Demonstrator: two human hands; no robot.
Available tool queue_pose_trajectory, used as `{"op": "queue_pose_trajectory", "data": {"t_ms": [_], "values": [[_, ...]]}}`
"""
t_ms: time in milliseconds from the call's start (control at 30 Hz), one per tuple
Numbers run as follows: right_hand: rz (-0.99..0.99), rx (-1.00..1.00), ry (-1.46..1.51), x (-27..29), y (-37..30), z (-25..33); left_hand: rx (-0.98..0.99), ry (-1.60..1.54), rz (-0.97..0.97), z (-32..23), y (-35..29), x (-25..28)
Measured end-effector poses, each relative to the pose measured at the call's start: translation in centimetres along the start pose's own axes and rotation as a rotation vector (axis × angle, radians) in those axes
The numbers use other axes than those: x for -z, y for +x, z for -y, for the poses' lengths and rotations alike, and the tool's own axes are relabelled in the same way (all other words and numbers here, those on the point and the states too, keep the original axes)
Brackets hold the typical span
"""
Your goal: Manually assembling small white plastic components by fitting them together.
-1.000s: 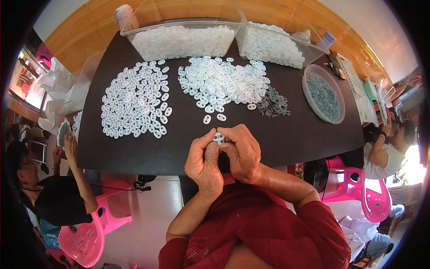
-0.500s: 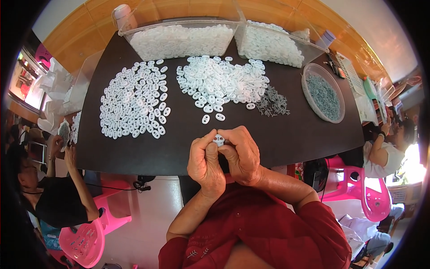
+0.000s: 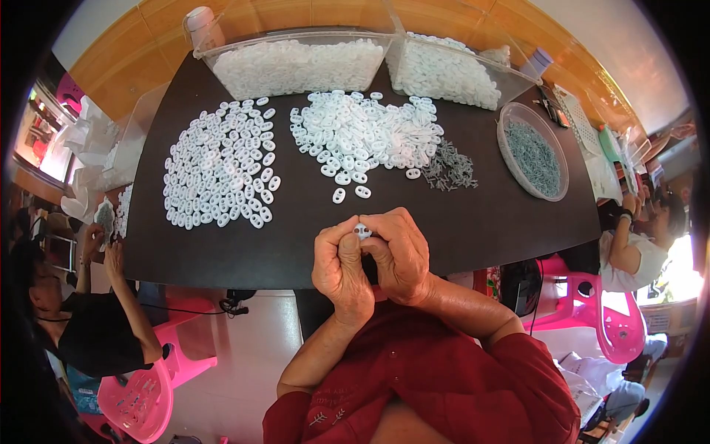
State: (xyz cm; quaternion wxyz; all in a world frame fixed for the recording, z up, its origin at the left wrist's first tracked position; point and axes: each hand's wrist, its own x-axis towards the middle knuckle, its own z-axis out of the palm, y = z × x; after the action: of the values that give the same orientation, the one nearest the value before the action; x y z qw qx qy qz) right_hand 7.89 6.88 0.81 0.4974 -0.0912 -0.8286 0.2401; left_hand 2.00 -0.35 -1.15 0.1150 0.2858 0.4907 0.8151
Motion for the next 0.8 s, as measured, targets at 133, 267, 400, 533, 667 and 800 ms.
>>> {"op": "queue_pose_trajectory", "data": {"t_ms": [133,267,400,533,667,800], "values": [[-0.007,0.057,-0.038,0.10,0.18,0.20,-0.020,-0.005,0.003,-0.34,-0.16,-0.08],[-0.006,0.029,-0.023,0.13,0.61,0.53,0.100,-0.075,-0.017,-0.83,0.04,-0.03],[-0.020,0.048,-0.018,-0.02,0.57,0.61,0.078,-0.072,-0.013,-0.58,-0.24,0.22],[-0.009,0.025,-0.015,-0.19,0.31,0.50,0.051,-0.034,-0.027,-0.19,-0.38,0.33],[-0.020,0.046,-0.013,-0.43,0.12,0.28,0.030,0.004,-0.040,-0.48,-0.43,0.09],[-0.016,0.051,-0.003,-0.55,0.05,0.22,0.027,-0.028,-0.040,-0.87,-0.40,0.04]]}}
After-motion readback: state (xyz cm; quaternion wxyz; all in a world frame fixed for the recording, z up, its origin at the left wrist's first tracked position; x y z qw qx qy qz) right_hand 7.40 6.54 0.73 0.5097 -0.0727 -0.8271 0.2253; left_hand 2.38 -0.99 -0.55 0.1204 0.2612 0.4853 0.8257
